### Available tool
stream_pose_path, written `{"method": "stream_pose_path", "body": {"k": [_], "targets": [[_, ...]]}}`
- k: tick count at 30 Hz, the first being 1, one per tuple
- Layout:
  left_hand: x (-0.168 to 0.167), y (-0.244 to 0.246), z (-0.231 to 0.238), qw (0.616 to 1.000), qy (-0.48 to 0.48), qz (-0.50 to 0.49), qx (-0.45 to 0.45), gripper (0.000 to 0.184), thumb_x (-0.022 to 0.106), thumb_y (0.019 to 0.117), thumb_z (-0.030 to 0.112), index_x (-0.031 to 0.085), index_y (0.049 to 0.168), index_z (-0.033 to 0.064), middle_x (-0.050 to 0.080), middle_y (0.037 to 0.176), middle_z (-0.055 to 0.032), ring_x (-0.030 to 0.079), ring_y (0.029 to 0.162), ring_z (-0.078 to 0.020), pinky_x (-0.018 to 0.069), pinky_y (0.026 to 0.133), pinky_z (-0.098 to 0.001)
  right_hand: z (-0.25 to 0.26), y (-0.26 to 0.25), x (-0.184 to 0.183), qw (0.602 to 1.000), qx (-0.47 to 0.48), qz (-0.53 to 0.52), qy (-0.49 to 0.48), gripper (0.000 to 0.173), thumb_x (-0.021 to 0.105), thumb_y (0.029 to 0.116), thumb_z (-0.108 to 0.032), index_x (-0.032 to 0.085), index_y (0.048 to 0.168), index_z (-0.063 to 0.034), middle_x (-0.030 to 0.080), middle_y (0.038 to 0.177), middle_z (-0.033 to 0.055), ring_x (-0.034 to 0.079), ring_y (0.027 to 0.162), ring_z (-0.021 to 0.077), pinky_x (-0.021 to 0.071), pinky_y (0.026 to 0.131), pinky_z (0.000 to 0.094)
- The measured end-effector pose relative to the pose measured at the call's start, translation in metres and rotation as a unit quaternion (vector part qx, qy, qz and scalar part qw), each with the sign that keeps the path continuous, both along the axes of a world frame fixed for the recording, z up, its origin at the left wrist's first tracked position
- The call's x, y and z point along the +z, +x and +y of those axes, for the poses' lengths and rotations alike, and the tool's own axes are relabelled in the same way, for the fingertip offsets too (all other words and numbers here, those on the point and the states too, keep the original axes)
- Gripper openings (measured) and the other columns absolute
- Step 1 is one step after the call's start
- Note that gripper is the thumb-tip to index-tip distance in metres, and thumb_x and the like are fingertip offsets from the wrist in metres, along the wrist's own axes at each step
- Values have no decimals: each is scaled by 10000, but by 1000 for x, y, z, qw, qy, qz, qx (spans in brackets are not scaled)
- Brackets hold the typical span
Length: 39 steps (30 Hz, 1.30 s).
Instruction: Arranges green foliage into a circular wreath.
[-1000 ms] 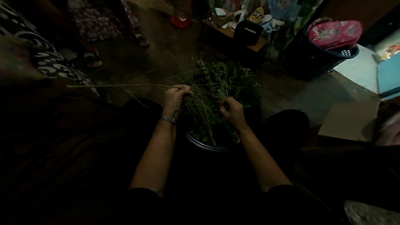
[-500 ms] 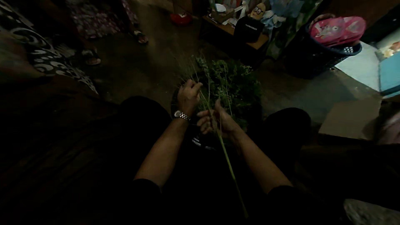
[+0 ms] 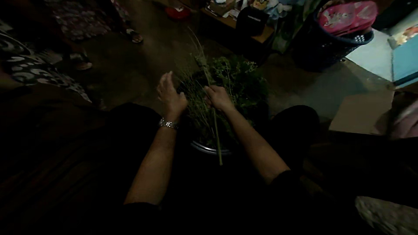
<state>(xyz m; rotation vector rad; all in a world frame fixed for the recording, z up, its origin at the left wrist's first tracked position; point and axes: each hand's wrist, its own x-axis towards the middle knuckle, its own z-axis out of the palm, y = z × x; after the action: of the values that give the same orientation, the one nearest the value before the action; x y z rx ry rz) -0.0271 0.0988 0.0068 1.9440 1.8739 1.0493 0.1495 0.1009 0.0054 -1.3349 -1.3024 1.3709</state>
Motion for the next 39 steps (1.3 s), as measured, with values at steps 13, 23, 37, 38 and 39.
{"method": "stream_pose_path", "body": {"k": [13,23,37,38,39], "targets": [[-24,18,-7,970,-189,56,-140,338,579,1040,158,621,1340,8,461,1508,-249,397,1416,-451,307,1154,-623,10,71,-133,884,-162,-386,-209,422,554,1046,-229,574,1401,-3,442,1540,237,446,1404,435,451,1081,570],[-22,29,-15,943,-252,58,-211,302,579,1048,136,633,1277,-53,565,1370,-278,547,1291,-417,427,1096,-552,-21,71,-78,900,-30,-335,-276,422,442,1111,-195,493,1466,28,463,1538,243,443,1439,377,354,1174,520],[-31,32,-15,938,-240,70,-240,285,570,1050,153,658,1252,-28,613,1297,-243,595,1224,-373,462,1064,-527,11,69,-108,952,-190,-171,-170,409,457,1104,-278,637,1253,56,631,1247,277,621,1136,387,488,973,561],[-31,33,-16,938,-242,59,-240,287,562,1054,152,657,1259,-26,616,1295,-246,599,1221,-374,463,1063,-531,14,68,-104,956,-197,-149,-156,411,457,1103,-286,641,1240,54,636,1214,267,622,1087,373,496,939,554],[-29,36,-17,938,-248,44,-238,292,540,1065,152,652,1274,-20,618,1300,-242,601,1223,-370,462,1066,-531,14,66,-99,961,-200,-128,-144,396,472,1100,-286,649,1224,46,640,1166,240,615,1022,338,498,894,526]]}}
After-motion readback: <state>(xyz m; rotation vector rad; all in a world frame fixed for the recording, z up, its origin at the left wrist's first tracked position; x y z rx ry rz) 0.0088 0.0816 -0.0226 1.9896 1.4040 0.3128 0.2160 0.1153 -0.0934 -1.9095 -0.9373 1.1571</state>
